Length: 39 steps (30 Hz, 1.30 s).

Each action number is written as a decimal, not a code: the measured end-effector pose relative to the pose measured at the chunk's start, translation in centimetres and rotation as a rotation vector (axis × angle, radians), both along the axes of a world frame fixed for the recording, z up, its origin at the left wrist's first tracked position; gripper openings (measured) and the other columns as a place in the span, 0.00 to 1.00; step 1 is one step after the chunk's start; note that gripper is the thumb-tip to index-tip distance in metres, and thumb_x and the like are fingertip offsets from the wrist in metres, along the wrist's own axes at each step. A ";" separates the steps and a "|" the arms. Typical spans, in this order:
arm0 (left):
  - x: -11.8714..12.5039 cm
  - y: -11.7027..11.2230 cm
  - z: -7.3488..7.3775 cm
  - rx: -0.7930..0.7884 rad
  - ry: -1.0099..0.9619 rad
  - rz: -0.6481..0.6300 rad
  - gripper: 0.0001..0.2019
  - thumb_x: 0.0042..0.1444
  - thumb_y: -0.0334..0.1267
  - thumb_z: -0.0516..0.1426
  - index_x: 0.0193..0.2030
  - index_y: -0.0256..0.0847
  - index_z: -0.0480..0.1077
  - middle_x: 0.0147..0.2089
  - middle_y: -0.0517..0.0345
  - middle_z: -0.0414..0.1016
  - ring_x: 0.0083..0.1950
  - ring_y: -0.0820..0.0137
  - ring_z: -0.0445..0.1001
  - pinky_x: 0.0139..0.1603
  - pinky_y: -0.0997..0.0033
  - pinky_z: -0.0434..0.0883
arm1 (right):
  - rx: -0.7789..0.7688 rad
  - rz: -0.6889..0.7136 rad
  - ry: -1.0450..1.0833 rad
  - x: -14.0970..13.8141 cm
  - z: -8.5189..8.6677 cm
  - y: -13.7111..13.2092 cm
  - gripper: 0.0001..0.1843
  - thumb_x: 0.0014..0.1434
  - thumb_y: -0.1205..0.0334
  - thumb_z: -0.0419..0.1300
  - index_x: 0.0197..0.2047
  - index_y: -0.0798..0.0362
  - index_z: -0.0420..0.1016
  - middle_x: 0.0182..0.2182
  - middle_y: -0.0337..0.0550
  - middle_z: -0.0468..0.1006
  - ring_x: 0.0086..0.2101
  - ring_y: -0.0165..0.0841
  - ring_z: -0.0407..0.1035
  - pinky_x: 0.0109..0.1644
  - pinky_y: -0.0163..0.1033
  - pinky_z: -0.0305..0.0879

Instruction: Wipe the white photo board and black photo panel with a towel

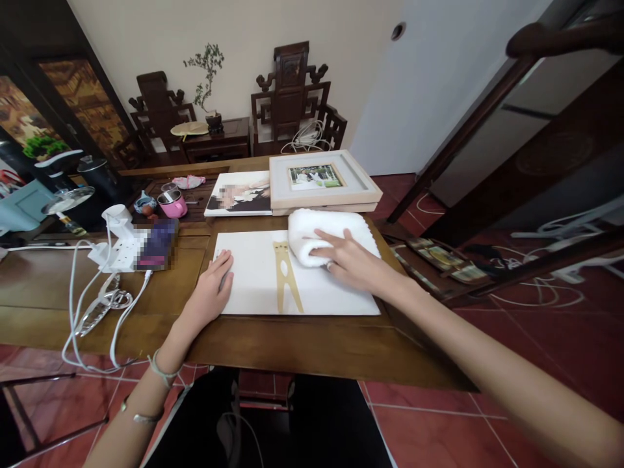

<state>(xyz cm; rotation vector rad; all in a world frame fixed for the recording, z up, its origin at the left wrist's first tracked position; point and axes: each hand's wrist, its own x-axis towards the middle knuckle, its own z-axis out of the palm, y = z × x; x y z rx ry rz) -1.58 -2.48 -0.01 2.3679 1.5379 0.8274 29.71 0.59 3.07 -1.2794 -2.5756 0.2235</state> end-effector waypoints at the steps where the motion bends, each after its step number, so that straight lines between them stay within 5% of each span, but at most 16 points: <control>1: 0.0 0.0 0.0 0.000 -0.001 0.001 0.21 0.63 0.37 0.46 0.60 0.34 0.66 0.65 0.42 0.64 0.68 0.58 0.58 0.68 0.50 0.56 | -0.001 0.026 0.003 0.1 0.0 -1.4 0.29 0.47 0.79 0.46 0.49 0.53 0.75 0.61 0.52 0.66 0.65 0.48 0.48 0.60 0.75 0.44; 7: 0.2 0.0 0.0 -0.010 -0.017 0.007 0.21 0.62 0.36 0.46 0.59 0.32 0.66 0.65 0.39 0.64 0.68 0.57 0.59 0.68 0.49 0.56 | 0.025 0.162 0.021 1.4 0.1 -11.6 0.29 0.40 0.80 0.47 0.40 0.48 0.78 0.63 0.41 0.62 0.66 0.48 0.44 0.63 0.73 0.42; 11: 0.3 0.0 0.0 -0.001 -0.014 0.007 0.21 0.62 0.36 0.46 0.59 0.33 0.66 0.64 0.40 0.64 0.68 0.57 0.59 0.68 0.49 0.56 | -0.069 0.196 -0.009 1.7 1.4 -13.9 0.30 0.38 0.79 0.47 0.39 0.45 0.77 0.64 0.37 0.61 0.65 0.46 0.45 0.65 0.70 0.41; 14: 0.2 0.0 -0.1 0.005 -0.009 0.001 0.20 0.62 0.37 0.46 0.59 0.35 0.66 0.65 0.41 0.64 0.68 0.57 0.59 0.67 0.48 0.56 | -0.108 0.171 0.016 1.5 1.7 -11.5 0.31 0.41 0.79 0.46 0.43 0.46 0.76 0.64 0.39 0.62 0.65 0.45 0.46 0.65 0.70 0.41; 22: 0.0 0.0 -0.3 0.014 -0.006 -0.006 0.20 0.63 0.37 0.46 0.59 0.35 0.66 0.65 0.42 0.64 0.68 0.58 0.58 0.68 0.49 0.56 | -0.081 0.001 0.046 -3.5 0.6 1.1 0.32 0.52 0.77 0.45 0.58 0.53 0.69 0.59 0.52 0.69 0.65 0.49 0.47 0.60 0.75 0.41; 26: 0.0 0.0 -0.2 0.011 -0.012 -0.002 0.21 0.63 0.37 0.46 0.59 0.33 0.66 0.65 0.41 0.64 0.68 0.58 0.59 0.68 0.50 0.56 | -0.030 -0.002 -0.010 -6.1 1.2 3.0 0.31 0.52 0.78 0.45 0.57 0.57 0.71 0.59 0.59 0.68 0.64 0.53 0.50 0.58 0.76 0.46; 30: 0.1 -0.1 -0.1 0.011 -0.019 0.002 0.21 0.62 0.36 0.46 0.59 0.32 0.66 0.64 0.40 0.65 0.68 0.57 0.59 0.68 0.49 0.56 | -0.010 0.047 -0.052 -6.2 1.3 0.0 0.33 0.49 0.80 0.46 0.55 0.54 0.72 0.63 0.53 0.62 0.64 0.53 0.48 0.59 0.75 0.47; 39: 0.0 0.0 0.0 0.006 -0.014 -0.003 0.20 0.62 0.36 0.47 0.58 0.32 0.68 0.64 0.40 0.65 0.67 0.57 0.60 0.67 0.49 0.58 | -0.057 0.284 0.000 -4.8 1.3 -12.3 0.31 0.42 0.81 0.49 0.45 0.50 0.78 0.65 0.50 0.57 0.65 0.55 0.41 0.61 0.76 0.39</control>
